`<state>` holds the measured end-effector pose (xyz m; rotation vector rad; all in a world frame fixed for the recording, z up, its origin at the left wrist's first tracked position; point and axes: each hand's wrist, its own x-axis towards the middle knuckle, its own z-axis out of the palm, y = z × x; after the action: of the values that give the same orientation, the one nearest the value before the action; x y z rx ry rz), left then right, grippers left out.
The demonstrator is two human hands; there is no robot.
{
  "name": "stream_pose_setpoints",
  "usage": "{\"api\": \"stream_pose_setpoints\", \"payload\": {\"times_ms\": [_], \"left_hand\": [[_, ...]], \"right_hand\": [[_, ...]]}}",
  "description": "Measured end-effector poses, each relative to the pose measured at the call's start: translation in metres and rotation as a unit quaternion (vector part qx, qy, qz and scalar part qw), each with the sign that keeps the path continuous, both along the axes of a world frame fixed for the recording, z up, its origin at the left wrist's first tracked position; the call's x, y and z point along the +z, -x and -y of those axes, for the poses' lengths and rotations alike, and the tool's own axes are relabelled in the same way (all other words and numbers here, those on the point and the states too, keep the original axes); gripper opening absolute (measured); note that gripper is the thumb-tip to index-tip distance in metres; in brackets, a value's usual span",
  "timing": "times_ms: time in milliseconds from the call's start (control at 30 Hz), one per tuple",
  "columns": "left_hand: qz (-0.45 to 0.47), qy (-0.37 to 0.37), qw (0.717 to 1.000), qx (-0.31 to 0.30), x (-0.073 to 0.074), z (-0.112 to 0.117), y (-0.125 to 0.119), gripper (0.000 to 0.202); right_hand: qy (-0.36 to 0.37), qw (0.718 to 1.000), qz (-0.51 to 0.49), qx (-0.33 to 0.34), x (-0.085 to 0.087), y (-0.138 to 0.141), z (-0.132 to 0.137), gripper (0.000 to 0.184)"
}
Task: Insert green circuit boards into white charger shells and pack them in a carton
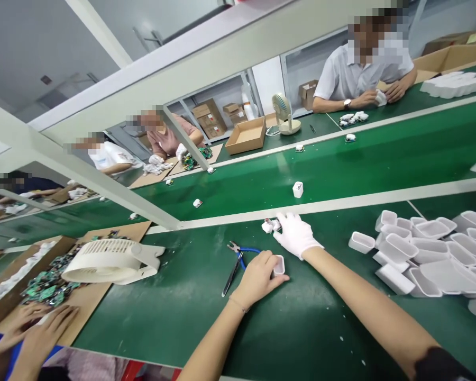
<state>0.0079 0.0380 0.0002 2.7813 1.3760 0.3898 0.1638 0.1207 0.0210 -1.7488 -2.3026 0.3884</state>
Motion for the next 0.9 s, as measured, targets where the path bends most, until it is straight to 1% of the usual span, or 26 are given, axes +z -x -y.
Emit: {"api": "stream_pose_setpoints", "payload": {"times_ms": [67, 133, 200, 233, 300, 333, 367, 433, 500, 533, 600, 700, 733, 800, 867, 900], "left_hand": [[-0.011, 0.032, 0.999, -0.002, 0.003, 0.001, 0.001, 0.028], [-0.014, 0.056, 0.998, -0.005, 0.006, 0.003, 0.004, 0.026], [-0.008, 0.063, 0.998, -0.009, 0.006, 0.004, 0.007, 0.022], [-0.003, 0.065, 0.998, -0.012, 0.005, 0.005, 0.008, 0.020], [0.010, 0.068, 0.998, -0.017, 0.002, 0.006, 0.008, 0.014], [0.017, 0.072, 0.997, -0.019, 0.001, 0.007, 0.007, 0.011], [0.024, 0.078, 0.996, -0.020, 0.000, 0.007, 0.006, 0.010], [0.039, 0.089, 0.995, -0.019, -0.001, 0.008, 0.005, 0.015], [0.060, 0.096, 0.993, -0.016, -0.002, 0.009, 0.005, 0.020], [0.072, 0.098, 0.992, -0.016, -0.003, 0.010, 0.006, 0.020], [0.101, 0.102, 0.990, -0.014, -0.006, 0.010, 0.008, 0.020], [0.151, 0.124, 0.981, -0.003, -0.010, 0.009, 0.013, 0.040], [0.168, 0.135, 0.976, 0.004, -0.012, 0.008, 0.014, 0.045], [0.196, 0.158, 0.968, 0.018, -0.013, 0.006, 0.014, 0.050], [0.206, 0.171, 0.963, 0.029, -0.013, 0.003, 0.014, 0.048], [0.208, 0.170, 0.963, 0.029, -0.012, 0.002, 0.014, 0.046]], "right_hand": [[-0.003, 1.000, 0.008, 0.024, -0.003, 0.013, -0.015, 0.036], [-0.003, 0.999, 0.015, 0.051, -0.006, 0.011, -0.019, 0.030], [0.001, 0.996, 0.019, 0.083, -0.009, -0.005, -0.011, 0.029], [0.005, 0.995, 0.019, 0.100, -0.011, -0.015, -0.005, 0.034], [0.016, 0.992, 0.019, 0.126, -0.012, -0.037, 0.008, 0.050], [0.020, 0.993, 0.016, 0.116, -0.012, -0.045, 0.014, 0.057], [0.021, 0.996, 0.011, 0.086, -0.013, -0.050, 0.019, 0.062], [0.021, 1.000, 0.008, -0.015, -0.014, -0.051, 0.026, 0.069], [0.025, 0.993, 0.021, -0.112, -0.015, -0.041, 0.027, 0.071], [0.025, 0.990, 0.034, -0.135, -0.016, -0.034, 0.026, 0.069], [0.020, 0.988, 0.056, -0.142, -0.016, -0.020, 0.023, 0.058], [0.008, 0.992, 0.056, -0.113, -0.015, -0.013, 0.021, 0.039], [0.008, 0.993, 0.047, -0.106, -0.014, -0.015, 0.023, 0.033], [0.016, 0.995, 0.029, -0.093, -0.012, -0.026, 0.030, 0.019], [0.025, 0.997, -0.014, -0.070, -0.008, -0.040, 0.040, 0.010], [0.028, 0.997, -0.050, -0.059, -0.006, -0.047, 0.047, 0.009]]}}
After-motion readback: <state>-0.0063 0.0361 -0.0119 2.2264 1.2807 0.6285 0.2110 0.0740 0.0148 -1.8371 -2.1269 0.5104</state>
